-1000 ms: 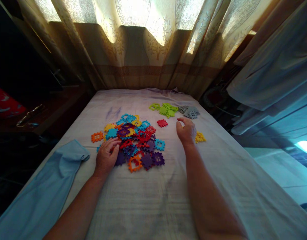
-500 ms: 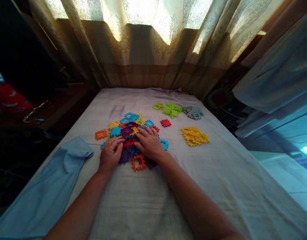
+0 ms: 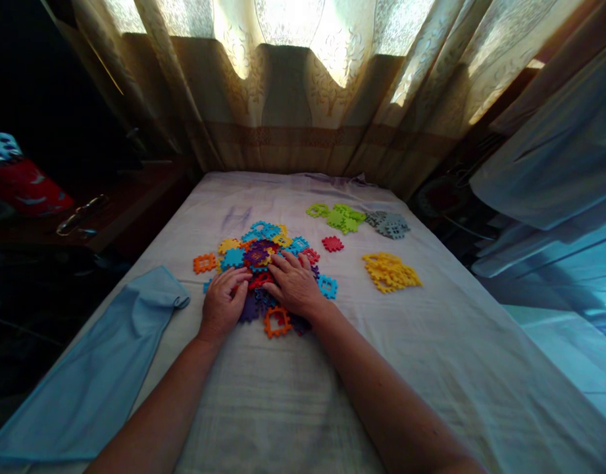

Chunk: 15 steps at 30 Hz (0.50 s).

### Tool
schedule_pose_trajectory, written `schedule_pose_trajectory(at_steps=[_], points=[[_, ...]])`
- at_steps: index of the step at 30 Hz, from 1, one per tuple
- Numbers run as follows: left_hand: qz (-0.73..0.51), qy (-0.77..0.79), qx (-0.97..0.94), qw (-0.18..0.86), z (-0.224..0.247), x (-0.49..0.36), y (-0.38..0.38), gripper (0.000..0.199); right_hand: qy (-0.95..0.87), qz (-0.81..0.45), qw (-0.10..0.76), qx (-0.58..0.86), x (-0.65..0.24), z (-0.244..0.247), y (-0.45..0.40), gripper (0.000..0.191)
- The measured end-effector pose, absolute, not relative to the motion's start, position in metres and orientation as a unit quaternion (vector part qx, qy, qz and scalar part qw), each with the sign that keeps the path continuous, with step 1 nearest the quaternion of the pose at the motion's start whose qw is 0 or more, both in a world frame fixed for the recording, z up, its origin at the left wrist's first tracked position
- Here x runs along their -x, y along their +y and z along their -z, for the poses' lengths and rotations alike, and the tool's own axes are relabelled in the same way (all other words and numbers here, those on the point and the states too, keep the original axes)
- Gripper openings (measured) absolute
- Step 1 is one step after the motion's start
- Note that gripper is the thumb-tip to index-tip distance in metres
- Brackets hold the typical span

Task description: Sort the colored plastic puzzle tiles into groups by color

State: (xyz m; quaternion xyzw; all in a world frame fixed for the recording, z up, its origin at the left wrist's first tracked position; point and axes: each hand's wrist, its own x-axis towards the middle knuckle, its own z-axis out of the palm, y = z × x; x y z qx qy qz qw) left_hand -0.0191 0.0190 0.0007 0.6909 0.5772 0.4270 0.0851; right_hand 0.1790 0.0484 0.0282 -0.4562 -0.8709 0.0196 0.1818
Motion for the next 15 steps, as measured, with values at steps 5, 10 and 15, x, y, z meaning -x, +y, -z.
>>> schedule_pose_trajectory(at_steps=[5, 10, 15], points=[[-0.429, 0.575, -0.692, 0.082, -0.001, 0.019, 0.019, 0.027, -0.872, -0.013, 0.218, 0.439, -0.181, -0.036, 0.047, 0.039], [-0.426, 0.578, -0.691, 0.083, -0.004, 0.018, 0.018, 0.027, -0.854, -0.013, 0.295, 0.429, -0.187, -0.052, 0.051, 0.027], [-0.429, 0.582, -0.685, 0.091, -0.001, 0.019, 0.018, 0.027, -0.802, -0.069, 0.404, 0.434, -0.204, -0.055, 0.062, 0.022]])
